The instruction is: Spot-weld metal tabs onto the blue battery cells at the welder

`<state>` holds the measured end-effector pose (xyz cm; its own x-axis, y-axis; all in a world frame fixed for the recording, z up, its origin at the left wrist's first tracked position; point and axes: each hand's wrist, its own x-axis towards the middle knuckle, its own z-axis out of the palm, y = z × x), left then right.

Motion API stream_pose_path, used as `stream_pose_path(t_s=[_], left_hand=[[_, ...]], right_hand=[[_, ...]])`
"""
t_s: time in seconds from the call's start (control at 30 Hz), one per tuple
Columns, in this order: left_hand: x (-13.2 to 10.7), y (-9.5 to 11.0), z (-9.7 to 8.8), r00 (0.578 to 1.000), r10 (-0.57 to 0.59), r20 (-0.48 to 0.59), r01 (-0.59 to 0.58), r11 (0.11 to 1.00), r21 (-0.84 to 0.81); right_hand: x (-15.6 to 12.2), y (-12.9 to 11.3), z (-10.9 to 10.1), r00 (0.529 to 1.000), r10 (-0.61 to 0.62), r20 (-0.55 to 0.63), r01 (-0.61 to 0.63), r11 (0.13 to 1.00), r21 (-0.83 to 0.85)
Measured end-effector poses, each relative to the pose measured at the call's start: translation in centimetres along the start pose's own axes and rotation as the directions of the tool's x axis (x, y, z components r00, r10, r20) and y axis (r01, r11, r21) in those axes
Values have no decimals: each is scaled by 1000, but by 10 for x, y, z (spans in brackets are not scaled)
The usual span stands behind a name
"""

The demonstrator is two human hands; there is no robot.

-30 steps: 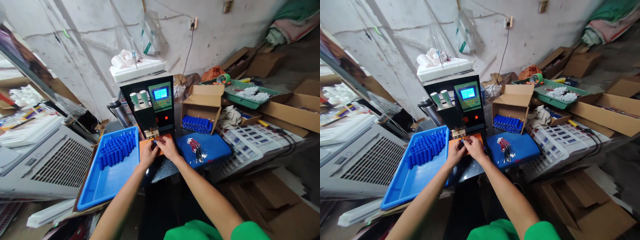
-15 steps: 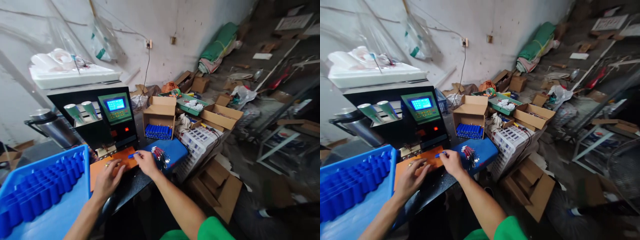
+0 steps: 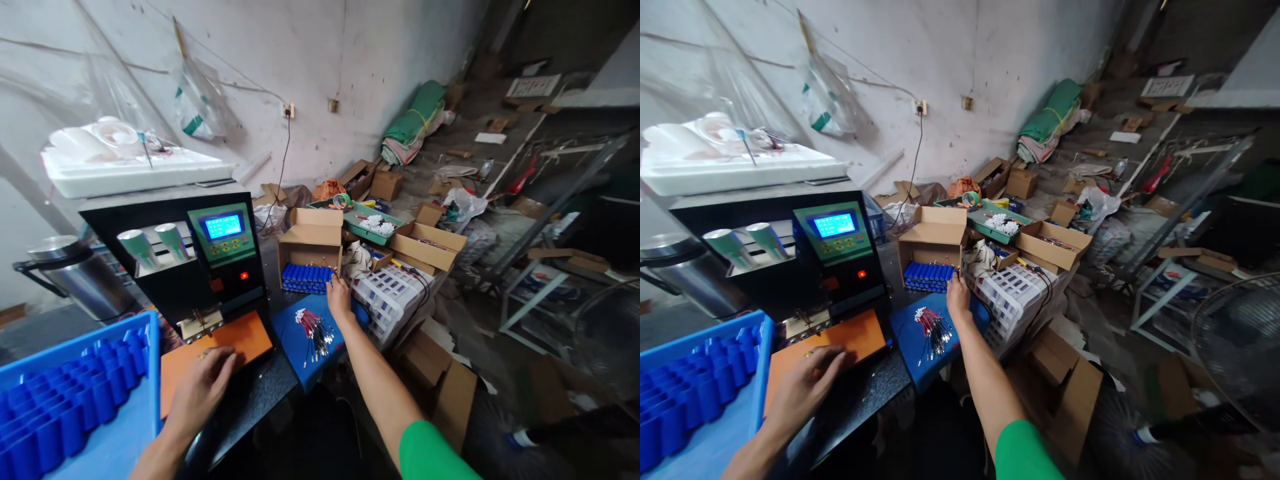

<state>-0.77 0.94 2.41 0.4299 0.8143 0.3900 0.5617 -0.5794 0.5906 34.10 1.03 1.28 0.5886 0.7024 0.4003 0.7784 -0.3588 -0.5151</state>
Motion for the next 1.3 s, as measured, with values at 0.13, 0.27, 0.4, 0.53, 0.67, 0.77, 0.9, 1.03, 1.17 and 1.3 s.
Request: stream_pose_path(t_s=[0.13, 0.27, 0.4, 0.53, 0.67, 0.77, 0.9, 1.03, 1.17, 1.3], left_hand=[[0, -3, 1, 999, -2, 34, 2, 1000, -6], [0, -5, 2, 998, 11, 69, -10, 1000, -4], [0, -3, 2, 997, 39, 66, -39, 999, 0], [0, 0, 0, 997, 51, 61, -52, 999, 15], [0, 1, 0, 996, 51, 67, -52, 999, 13], [0, -1, 1, 997, 44, 71, -45, 999, 11], [0, -3, 1, 996, 55, 70, -57, 998, 23], [1, -1, 0, 994, 59, 92, -62, 998, 30], [1, 2, 0, 995, 52, 91, -56, 998, 36], [1, 3, 0, 994, 50, 92, -52, 998, 23]], right_hand=[[4, -3, 3, 996, 60, 64, -51, 989, -138], [6, 0, 4, 986, 98, 133, -68, 975, -211], [4, 7, 6, 986, 38, 160, -9, 984, -180], [-1, 13, 9, 989, -27, 145, 48, 989, -142], [0, 11, 10, 989, -26, 146, 56, 977, -205], [4, 6, 7, 980, -18, 199, 79, 951, -299], [11, -2, -2, 964, -38, 263, 141, 912, -385], [14, -3, -7, 951, -87, 298, 208, 890, -405], [17, 0, -7, 943, -102, 317, 228, 892, -391], [12, 10, -8, 964, -96, 248, 163, 949, -269]])
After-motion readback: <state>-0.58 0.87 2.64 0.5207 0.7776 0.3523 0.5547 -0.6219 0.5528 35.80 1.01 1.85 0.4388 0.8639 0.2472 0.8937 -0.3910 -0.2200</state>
